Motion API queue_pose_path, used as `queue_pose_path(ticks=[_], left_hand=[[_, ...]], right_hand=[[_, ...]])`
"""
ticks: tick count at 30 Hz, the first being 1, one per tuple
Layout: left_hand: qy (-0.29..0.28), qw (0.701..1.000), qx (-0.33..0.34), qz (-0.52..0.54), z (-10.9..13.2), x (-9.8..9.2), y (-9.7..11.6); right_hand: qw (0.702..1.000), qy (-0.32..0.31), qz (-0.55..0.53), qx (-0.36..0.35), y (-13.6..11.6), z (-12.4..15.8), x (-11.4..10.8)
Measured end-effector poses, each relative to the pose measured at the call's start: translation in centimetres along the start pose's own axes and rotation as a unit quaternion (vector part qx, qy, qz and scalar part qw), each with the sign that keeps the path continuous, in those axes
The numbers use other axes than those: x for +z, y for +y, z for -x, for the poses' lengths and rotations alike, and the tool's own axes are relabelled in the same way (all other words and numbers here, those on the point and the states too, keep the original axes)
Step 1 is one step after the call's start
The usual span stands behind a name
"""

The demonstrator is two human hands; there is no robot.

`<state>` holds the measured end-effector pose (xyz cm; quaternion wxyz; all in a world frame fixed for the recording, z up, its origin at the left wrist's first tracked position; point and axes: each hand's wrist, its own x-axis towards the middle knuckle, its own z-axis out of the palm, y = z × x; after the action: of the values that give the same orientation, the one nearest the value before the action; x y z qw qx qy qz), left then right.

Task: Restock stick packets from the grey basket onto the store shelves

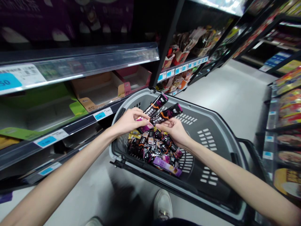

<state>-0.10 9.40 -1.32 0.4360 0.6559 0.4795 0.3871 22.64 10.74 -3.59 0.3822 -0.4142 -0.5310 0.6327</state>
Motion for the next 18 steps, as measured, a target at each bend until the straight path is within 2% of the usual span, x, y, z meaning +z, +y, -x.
queue_pose_path(ticks=[6,12,18], left_hand=[[0.033,0.999,0.002,0.003,0.07,-0.07,0.56],[0.027,0.991,-0.057,0.119,0.05,0.27,0.52],[0.065,0.982,-0.090,0.156,-0.12,0.43,0.72]], right_hand=[[0.999,0.005,-0.047,0.003,-0.42,-0.14,-0.03],[0.995,0.012,-0.103,0.007,-0.49,-0.37,-0.07],[0.993,0.040,-0.111,0.026,-0.52,-0.41,0.03]])
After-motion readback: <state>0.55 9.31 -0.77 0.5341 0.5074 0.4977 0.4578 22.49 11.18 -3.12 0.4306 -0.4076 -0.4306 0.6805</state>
